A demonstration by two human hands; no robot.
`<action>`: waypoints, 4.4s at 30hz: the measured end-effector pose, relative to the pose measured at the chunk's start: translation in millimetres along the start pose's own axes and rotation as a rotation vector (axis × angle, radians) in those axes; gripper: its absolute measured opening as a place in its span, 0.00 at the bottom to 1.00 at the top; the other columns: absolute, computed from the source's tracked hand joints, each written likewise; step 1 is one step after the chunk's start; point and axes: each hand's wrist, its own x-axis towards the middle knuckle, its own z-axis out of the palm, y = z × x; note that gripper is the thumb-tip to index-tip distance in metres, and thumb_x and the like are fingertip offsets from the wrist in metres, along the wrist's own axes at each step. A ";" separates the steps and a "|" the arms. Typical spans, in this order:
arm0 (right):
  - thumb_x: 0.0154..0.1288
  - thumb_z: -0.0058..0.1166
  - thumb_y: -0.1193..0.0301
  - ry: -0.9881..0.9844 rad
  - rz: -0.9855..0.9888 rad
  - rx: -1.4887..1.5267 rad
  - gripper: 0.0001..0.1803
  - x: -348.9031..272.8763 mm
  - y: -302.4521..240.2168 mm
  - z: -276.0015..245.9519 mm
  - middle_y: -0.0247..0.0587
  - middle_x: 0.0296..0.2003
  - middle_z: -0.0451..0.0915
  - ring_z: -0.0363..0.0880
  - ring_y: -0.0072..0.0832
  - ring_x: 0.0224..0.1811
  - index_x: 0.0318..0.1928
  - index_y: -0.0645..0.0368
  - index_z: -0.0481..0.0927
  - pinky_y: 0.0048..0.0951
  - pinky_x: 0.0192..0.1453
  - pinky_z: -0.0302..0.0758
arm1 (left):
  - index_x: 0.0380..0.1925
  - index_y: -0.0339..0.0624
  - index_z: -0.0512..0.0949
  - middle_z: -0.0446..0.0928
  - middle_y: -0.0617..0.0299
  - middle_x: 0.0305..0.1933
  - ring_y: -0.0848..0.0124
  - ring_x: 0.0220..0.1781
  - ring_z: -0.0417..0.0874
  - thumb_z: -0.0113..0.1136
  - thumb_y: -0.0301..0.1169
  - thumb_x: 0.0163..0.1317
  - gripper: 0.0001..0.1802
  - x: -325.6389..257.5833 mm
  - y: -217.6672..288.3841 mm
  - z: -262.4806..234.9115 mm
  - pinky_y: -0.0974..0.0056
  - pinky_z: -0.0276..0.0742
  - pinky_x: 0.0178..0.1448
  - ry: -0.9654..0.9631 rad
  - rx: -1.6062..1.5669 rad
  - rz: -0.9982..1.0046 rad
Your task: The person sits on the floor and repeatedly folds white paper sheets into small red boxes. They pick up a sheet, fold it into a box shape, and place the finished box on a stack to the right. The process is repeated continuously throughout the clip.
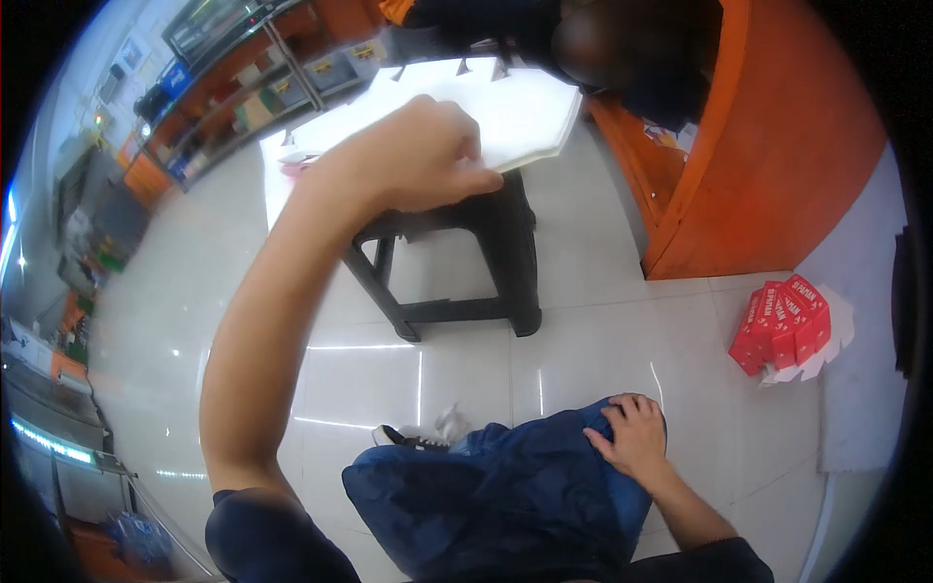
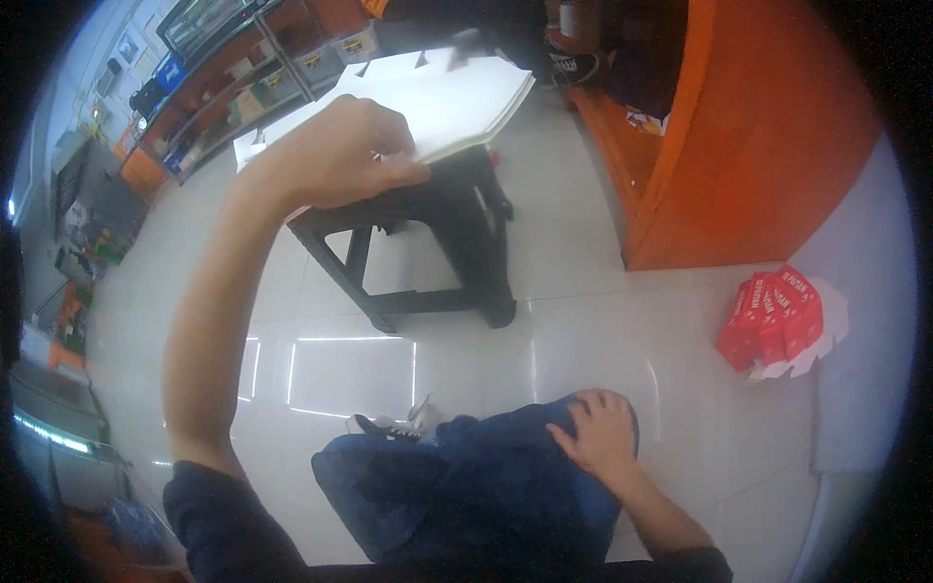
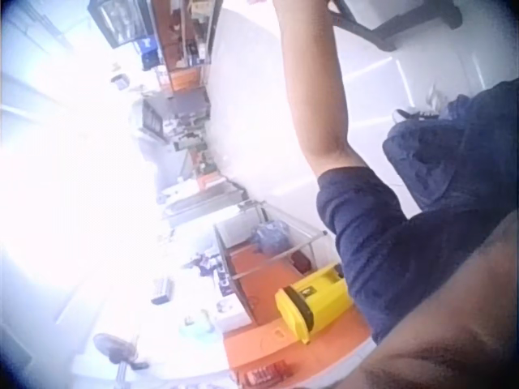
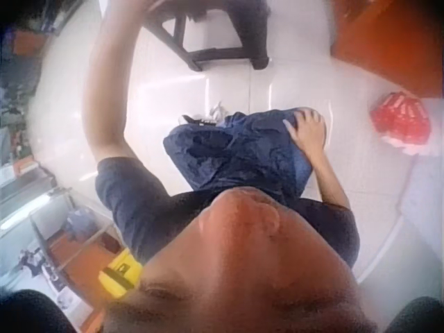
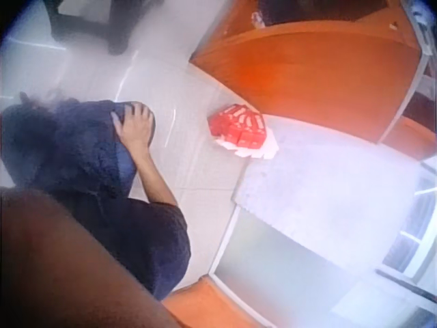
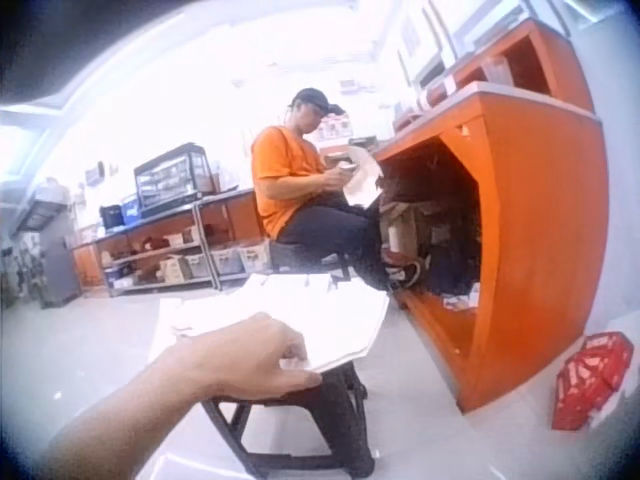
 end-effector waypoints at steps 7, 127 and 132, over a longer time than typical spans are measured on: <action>0.60 0.65 0.63 0.126 0.232 0.216 0.11 -0.8 -11.3 13.8 0.42 0.39 0.82 0.79 0.44 0.46 0.37 0.57 0.83 0.44 0.56 0.73 | 0.33 0.36 0.89 0.87 0.51 0.32 0.59 0.33 0.86 0.73 0.49 0.52 0.24 4.7 -5.6 -12.6 0.61 0.81 0.41 -0.154 -0.128 -0.055; 0.52 0.74 0.79 -0.107 -0.636 0.867 0.15 11.9 -196.0 -2.9 0.39 0.30 0.83 0.79 0.31 0.31 0.41 0.63 0.85 0.36 0.47 0.72 | 0.38 0.35 0.78 0.80 0.51 0.29 0.58 0.29 0.81 0.60 0.21 0.68 0.01 -456.4 209.7 152.5 0.53 0.76 0.64 0.275 -1.086 -0.821; 0.50 0.73 0.80 -0.102 -0.667 0.813 0.16 10.8 -193.4 -1.1 0.35 0.29 0.79 0.75 0.31 0.31 0.42 0.60 0.87 0.33 0.43 0.68 | 0.38 0.37 0.79 0.80 0.52 0.29 0.56 0.28 0.80 0.60 0.19 0.66 0.03 -447.5 211.6 156.9 0.47 0.62 0.78 0.296 -1.149 -0.794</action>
